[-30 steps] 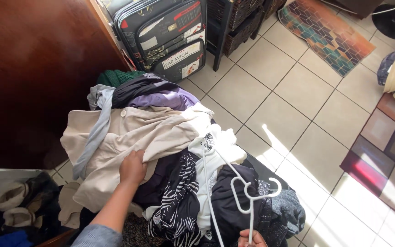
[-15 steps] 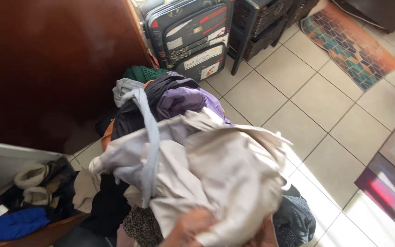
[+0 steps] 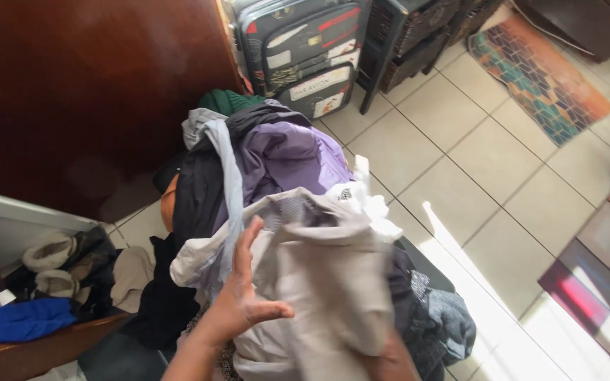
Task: Hanging various garments from a pile onto hangers and placing them in a closet.
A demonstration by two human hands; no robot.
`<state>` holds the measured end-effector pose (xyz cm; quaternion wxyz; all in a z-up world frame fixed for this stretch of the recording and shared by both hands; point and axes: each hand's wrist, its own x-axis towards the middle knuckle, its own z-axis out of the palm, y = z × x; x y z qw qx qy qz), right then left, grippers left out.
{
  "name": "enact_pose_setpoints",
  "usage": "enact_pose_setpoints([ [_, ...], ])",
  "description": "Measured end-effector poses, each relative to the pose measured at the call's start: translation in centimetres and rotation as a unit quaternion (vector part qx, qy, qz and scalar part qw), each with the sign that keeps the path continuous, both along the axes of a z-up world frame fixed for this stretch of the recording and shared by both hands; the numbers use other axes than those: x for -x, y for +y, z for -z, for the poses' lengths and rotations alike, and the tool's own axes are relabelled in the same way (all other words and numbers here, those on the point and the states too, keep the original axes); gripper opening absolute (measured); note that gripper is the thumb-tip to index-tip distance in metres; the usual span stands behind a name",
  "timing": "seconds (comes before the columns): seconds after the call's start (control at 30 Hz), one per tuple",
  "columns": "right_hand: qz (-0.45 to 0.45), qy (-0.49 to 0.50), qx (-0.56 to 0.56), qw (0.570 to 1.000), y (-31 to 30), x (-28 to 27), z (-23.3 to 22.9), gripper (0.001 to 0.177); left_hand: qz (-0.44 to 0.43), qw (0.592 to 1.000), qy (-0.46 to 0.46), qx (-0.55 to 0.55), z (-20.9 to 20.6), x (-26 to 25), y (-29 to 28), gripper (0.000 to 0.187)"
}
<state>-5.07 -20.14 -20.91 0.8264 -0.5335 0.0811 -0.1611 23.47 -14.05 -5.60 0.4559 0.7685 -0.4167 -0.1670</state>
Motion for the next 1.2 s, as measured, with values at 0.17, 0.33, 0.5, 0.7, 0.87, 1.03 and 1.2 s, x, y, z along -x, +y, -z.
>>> enact_pose_setpoints([
  [0.17,-0.006,0.053,0.149,0.987,-2.4,-5.6,-12.9,0.071,0.135,0.968,0.198,0.070,2.6,0.9,0.8,0.102],
  [0.33,0.008,0.200,-0.079,0.977,-2.7,-3.2,-12.5,0.057,0.017,0.975,0.182,0.128,-4.0,-4.2,4.7,0.051],
  [0.5,0.129,0.208,-0.110,0.963,-2.5,-0.2,-9.0,0.042,0.000,0.989,0.066,0.129,-18.3,-9.0,0.6,0.057],
  [0.7,0.205,0.185,-0.118,0.954,-1.2,1.8,-4.6,0.041,-0.026,0.988,-0.079,0.134,-6.6,-19.8,-0.4,0.068],
  [0.87,0.245,0.190,-0.129,0.942,-1.0,2.0,-5.2,0.040,-0.029,0.973,-0.184,0.134,1.4,-14.7,-9.0,0.078],
  [1.03,0.258,0.258,-0.163,0.917,-0.1,2.9,-5.0,0.040,0.095,0.974,-0.190,-0.078,10.4,-3.4,-11.8,0.050],
  [1.2,0.275,0.262,-0.174,0.908,1.3,4.6,-3.7,0.041,0.179,0.940,-0.124,-0.264,20.3,3.6,-9.5,0.085],
])
